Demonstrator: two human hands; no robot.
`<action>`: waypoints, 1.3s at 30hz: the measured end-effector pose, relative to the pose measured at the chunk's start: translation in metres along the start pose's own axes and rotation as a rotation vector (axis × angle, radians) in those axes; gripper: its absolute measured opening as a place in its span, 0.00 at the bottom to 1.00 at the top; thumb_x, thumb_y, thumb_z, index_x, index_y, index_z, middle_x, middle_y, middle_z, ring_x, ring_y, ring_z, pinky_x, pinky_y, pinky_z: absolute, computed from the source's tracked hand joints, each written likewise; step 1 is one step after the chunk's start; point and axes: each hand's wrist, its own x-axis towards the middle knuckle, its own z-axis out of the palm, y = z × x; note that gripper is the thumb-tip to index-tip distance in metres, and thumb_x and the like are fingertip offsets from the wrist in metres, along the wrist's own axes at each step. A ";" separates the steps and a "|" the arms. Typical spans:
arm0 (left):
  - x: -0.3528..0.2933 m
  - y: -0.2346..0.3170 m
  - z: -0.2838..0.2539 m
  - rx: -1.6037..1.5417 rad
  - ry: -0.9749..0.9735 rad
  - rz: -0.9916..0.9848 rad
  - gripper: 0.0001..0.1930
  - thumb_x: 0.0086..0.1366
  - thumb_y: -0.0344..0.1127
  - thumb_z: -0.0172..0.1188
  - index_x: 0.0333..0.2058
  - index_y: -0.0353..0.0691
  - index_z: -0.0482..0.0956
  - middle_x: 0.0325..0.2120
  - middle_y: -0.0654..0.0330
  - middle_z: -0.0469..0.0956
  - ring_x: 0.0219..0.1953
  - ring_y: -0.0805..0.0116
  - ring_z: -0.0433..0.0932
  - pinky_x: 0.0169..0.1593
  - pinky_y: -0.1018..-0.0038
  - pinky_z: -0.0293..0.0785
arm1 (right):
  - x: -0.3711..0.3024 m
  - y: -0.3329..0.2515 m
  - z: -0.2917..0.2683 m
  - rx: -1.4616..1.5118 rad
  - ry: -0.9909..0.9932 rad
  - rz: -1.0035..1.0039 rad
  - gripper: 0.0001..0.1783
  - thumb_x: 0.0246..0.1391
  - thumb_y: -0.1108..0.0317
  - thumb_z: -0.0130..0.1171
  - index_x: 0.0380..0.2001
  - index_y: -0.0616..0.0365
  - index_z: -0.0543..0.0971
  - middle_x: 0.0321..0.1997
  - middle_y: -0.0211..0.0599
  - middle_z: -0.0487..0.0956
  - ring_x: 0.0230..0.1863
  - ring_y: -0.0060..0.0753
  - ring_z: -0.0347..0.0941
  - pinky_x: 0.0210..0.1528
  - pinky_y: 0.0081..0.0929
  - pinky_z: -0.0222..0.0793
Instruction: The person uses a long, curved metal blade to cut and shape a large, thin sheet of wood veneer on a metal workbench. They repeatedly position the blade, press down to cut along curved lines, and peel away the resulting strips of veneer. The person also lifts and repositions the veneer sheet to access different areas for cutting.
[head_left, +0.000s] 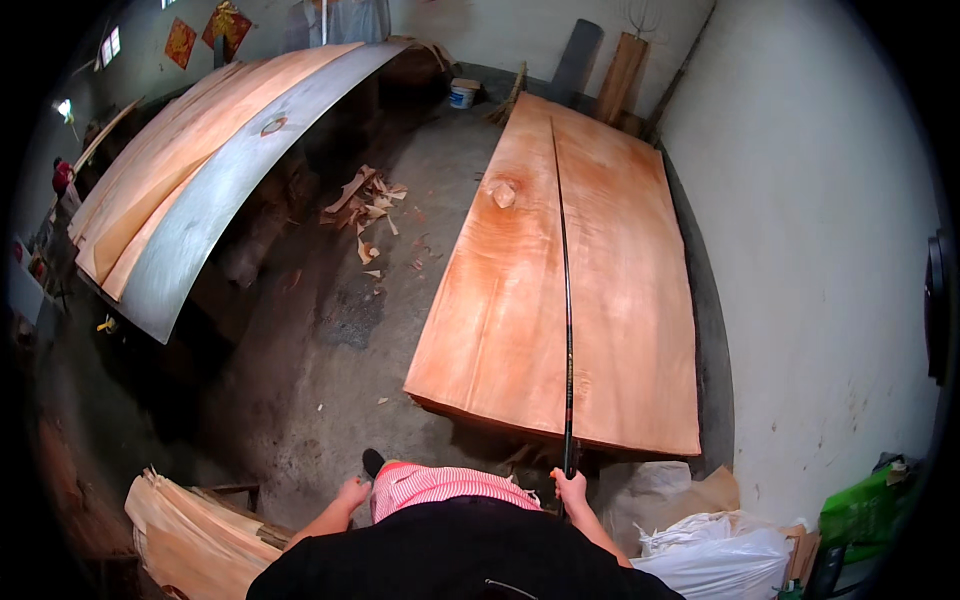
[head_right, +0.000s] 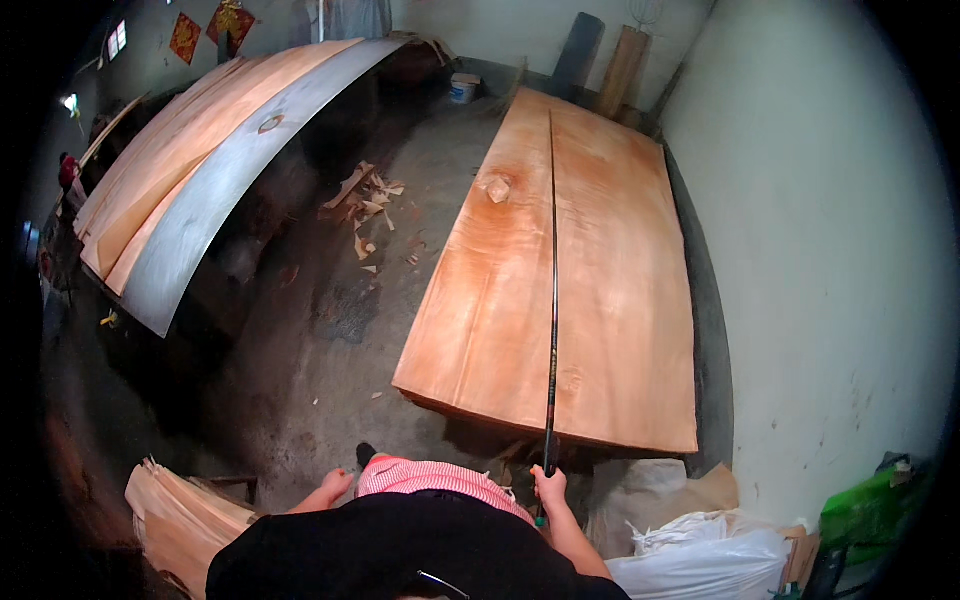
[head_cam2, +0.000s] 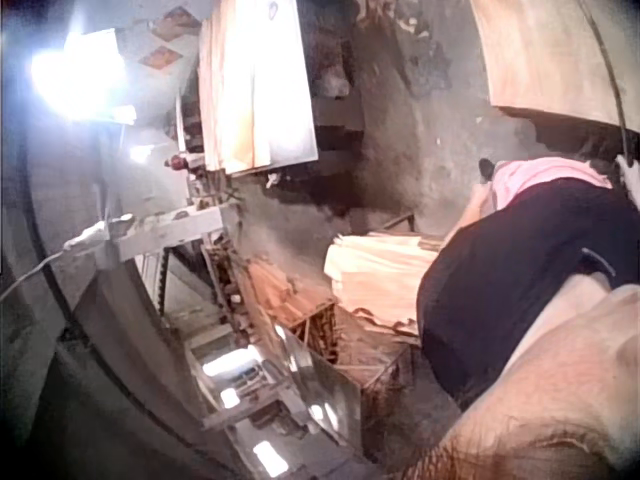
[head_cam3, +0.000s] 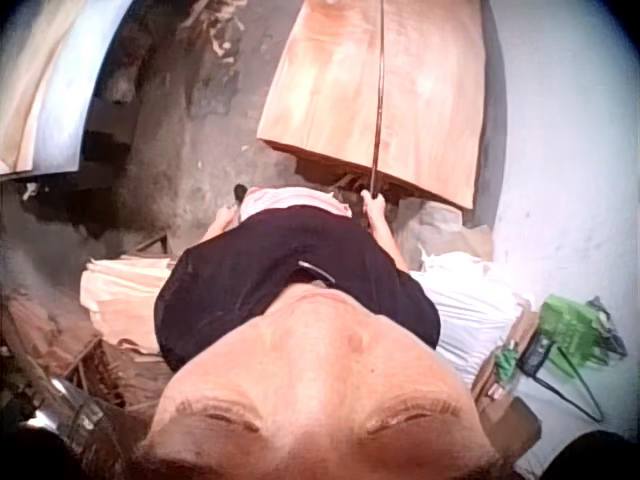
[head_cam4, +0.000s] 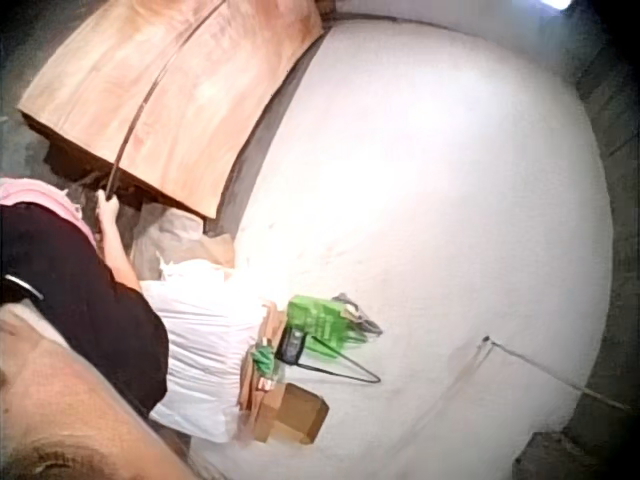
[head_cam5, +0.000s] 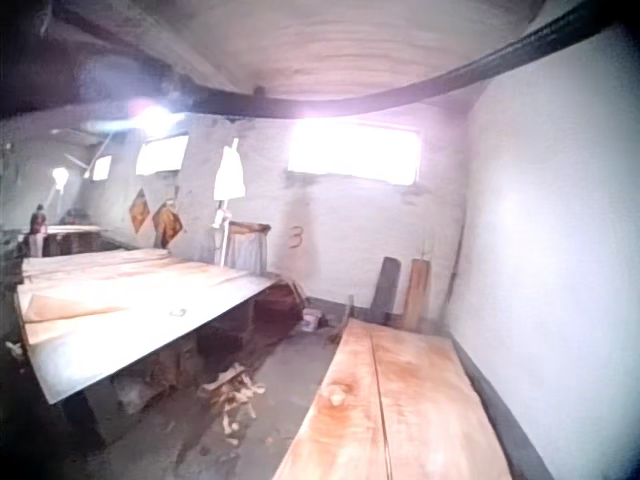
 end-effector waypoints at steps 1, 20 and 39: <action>0.009 -0.007 -0.014 -0.040 0.022 0.021 0.26 0.51 0.49 0.51 0.43 0.35 0.69 0.42 0.47 0.69 0.46 0.55 0.67 0.49 0.68 0.62 | -0.004 -0.008 0.020 0.012 0.005 0.007 0.07 0.44 0.68 0.55 0.21 0.58 0.70 0.10 0.26 0.65 0.07 0.17 0.58 0.09 0.16 0.54; 0.115 -0.182 -0.274 -0.603 0.469 -0.134 0.26 0.51 0.48 0.53 0.41 0.32 0.69 0.41 0.45 0.69 0.45 0.56 0.68 0.48 0.69 0.63 | -0.004 -0.248 0.492 -0.019 -0.295 -0.365 0.13 0.46 0.62 0.55 0.15 0.58 0.70 0.07 0.21 0.60 0.06 0.15 0.55 0.08 0.13 0.50; 0.178 -0.258 -0.530 -1.456 0.830 -0.174 0.16 0.58 0.38 0.50 0.43 0.35 0.67 0.33 0.59 0.74 0.31 0.76 0.73 0.31 0.83 0.68 | -0.041 -0.369 0.946 0.030 -0.901 -0.078 0.11 0.50 0.60 0.50 0.26 0.56 0.68 0.14 0.25 0.63 0.14 0.19 0.59 0.17 0.16 0.58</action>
